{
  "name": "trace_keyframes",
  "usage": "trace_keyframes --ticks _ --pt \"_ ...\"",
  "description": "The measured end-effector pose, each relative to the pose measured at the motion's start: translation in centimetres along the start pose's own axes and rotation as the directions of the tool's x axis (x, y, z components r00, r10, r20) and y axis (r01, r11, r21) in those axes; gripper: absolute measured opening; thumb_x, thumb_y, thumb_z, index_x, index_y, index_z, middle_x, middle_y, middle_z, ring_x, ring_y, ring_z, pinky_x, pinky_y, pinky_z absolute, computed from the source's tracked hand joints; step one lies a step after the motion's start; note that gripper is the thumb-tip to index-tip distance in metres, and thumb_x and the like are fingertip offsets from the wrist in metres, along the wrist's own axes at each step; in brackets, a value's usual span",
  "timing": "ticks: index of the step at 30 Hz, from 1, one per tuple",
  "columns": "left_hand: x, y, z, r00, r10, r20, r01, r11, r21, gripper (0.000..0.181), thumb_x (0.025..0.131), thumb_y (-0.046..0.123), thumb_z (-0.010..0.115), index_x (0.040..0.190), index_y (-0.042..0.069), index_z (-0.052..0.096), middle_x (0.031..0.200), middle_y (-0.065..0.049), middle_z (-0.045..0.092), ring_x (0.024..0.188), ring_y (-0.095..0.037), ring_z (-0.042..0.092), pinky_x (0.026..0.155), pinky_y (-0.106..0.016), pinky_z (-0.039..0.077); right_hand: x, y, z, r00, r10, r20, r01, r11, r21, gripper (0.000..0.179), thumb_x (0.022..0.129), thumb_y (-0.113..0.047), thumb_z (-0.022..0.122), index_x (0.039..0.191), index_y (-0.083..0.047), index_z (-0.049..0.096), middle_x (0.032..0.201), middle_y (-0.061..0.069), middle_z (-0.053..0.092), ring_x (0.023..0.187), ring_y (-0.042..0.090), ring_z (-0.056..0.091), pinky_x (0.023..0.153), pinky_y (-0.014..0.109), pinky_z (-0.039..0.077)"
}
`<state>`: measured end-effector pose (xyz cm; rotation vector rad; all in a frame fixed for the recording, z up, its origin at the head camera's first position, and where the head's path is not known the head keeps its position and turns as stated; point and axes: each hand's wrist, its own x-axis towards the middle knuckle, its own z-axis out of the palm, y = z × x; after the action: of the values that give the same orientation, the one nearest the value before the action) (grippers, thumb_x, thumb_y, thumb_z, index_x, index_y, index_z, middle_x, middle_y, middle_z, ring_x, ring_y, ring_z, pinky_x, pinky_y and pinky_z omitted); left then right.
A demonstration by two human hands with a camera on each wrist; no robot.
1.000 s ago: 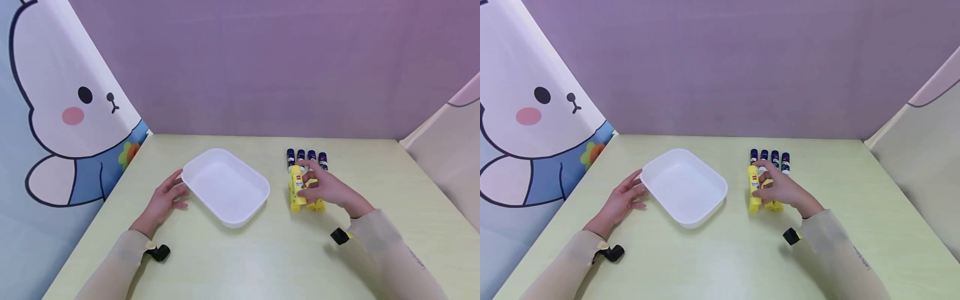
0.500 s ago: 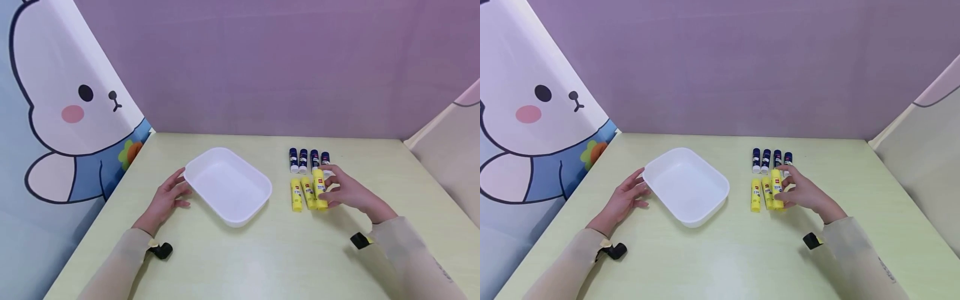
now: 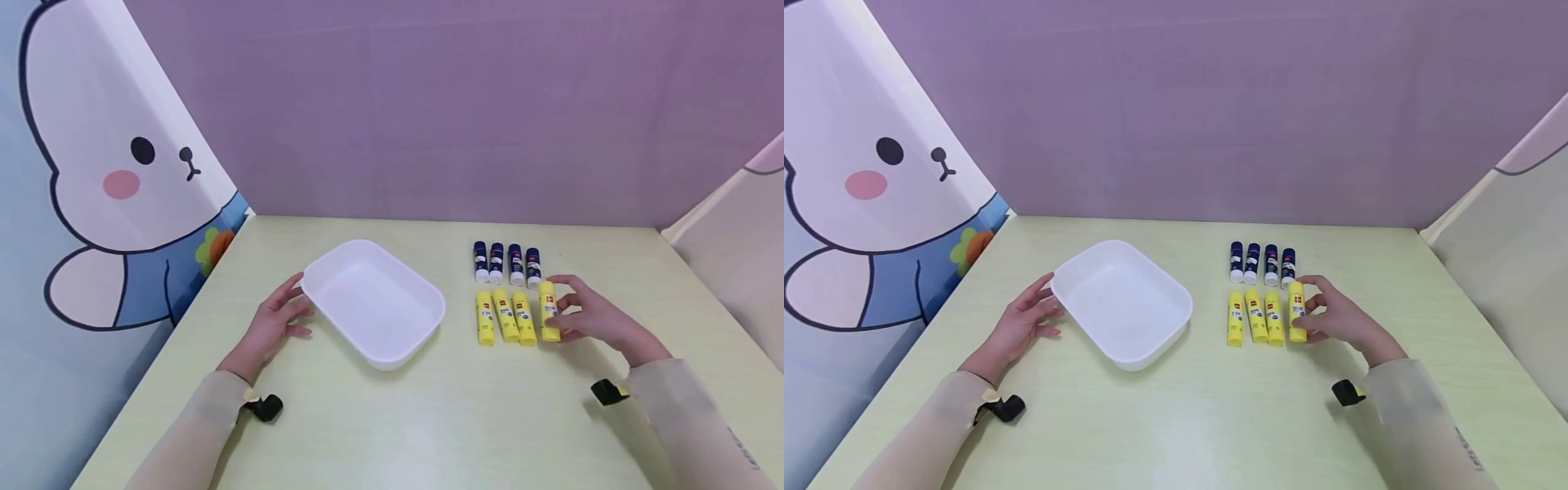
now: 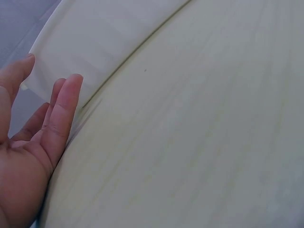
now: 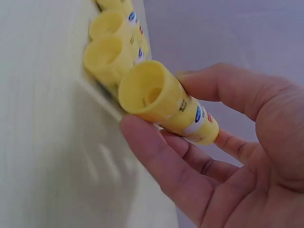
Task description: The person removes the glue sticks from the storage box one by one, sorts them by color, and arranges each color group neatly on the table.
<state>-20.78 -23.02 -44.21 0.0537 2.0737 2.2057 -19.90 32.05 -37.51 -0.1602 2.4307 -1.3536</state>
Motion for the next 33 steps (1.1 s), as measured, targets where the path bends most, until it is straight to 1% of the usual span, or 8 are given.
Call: trace_keyframes --ticks 6,9,11,15,21,24,30,33 --pt "0.0 -0.1 0.2 1.000 -0.015 -0.004 0.015 1.000 -0.006 0.059 0.102 0.022 0.059 0.156 0.024 0.035 0.134 -0.002 0.048 0.092 -0.013 0.064 0.069 -0.030 0.062 0.5 1.4 -0.5 0.995 0.091 0.040 -0.089 0.995 -0.051 0.089 0.090 -0.014 0.073 0.154 -0.003 0.012 0.116 0.023 0.046 0.079 0.027 0.063 0.073 0.041 0.062" --pt "0.0 0.0 0.3 1.000 -0.016 0.001 0.016 1.000 0.001 0.059 0.103 0.021 0.058 0.157 0.023 0.033 0.137 -0.005 0.047 0.093 -0.013 0.064 0.069 -0.030 0.062 0.8 1.6 -0.6 0.989 0.137 0.058 -0.132 0.988 -0.079 0.089 0.090 -0.019 0.074 0.154 -0.004 0.014 0.117 0.023 0.048 0.078 0.026 0.064 0.073 0.040 0.061" --pt "0.0 0.1 0.4 1.000 -0.011 0.001 0.011 1.000 0.012 0.059 0.103 0.021 0.058 0.157 0.023 0.033 0.139 -0.008 0.045 0.093 -0.013 0.064 0.069 -0.030 0.062 1.0 1.7 -0.7 0.986 0.153 0.074 -0.146 0.985 -0.089 0.088 0.091 -0.020 0.073 0.155 -0.004 0.015 0.117 0.022 0.049 0.078 0.026 0.063 0.072 0.039 0.062" --pt "0.1 0.4 0.5 1.000 -0.003 0.005 0.003 1.000 0.024 0.059 0.103 0.022 0.057 0.157 0.022 0.032 0.141 -0.011 0.043 0.094 -0.013 0.063 0.070 -0.029 0.062 1.5 1.7 -1.1 0.980 0.167 0.111 -0.158 0.984 -0.087 0.087 0.092 -0.020 0.071 0.156 -0.004 0.015 0.112 0.019 0.053 0.078 0.025 0.061 0.071 0.037 0.062" --pt "0.0 0.3 0.6 1.000 -0.006 0.004 0.006 1.000 0.002 0.060 0.103 0.019 0.058 0.157 0.020 0.032 0.136 -0.008 0.045 0.092 -0.012 0.064 0.069 -0.029 0.062 1.5 2.0 -1.3 0.975 0.175 0.140 -0.168 0.984 -0.059 0.090 0.092 -0.019 0.071 0.157 -0.003 0.012 0.105 0.015 0.057 0.079 0.025 0.061 0.071 0.037 0.062" --pt "-0.1 0.3 0.6 1.000 -0.003 0.001 0.003 1.000 0.002 0.060 0.103 0.019 0.058 0.157 0.019 0.032 0.136 -0.008 0.046 0.091 -0.012 0.064 0.068 -0.029 0.062 1.5 2.1 -1.2 0.975 0.169 0.144 -0.163 0.985 -0.051 0.091 0.092 -0.019 0.071 0.158 -0.003 0.010 0.103 0.015 0.056 0.078 0.024 0.061 0.071 0.037 0.062" --pt "-0.1 0.2 0.5 1.000 -0.002 0.006 0.002 1.000 0.000 0.060 0.103 0.019 0.058 0.157 0.019 0.032 0.139 -0.012 0.043 0.091 -0.011 0.064 0.068 -0.029 0.062 1.4 2.3 -1.3 0.974 0.187 0.131 -0.181 0.982 -0.051 0.095 0.092 -0.024 0.072 0.159 -0.004 0.008 0.101 0.015 0.057 0.078 0.023 0.060 0.072 0.036 0.062" --pt "0.0 0.2 0.4 1.000 -0.013 0.012 0.013 1.000 -0.015 0.060 0.103 0.018 0.058 0.157 0.020 0.031 0.138 -0.010 0.044 0.091 -0.011 0.064 0.068 -0.029 0.062 1.1 2.5 -1.4 0.974 0.189 0.123 -0.183 0.981 -0.060 0.093 0.093 -0.028 0.070 0.159 -0.005 0.009 0.101 0.014 0.058 0.080 0.025 0.061 0.073 0.035 0.061"
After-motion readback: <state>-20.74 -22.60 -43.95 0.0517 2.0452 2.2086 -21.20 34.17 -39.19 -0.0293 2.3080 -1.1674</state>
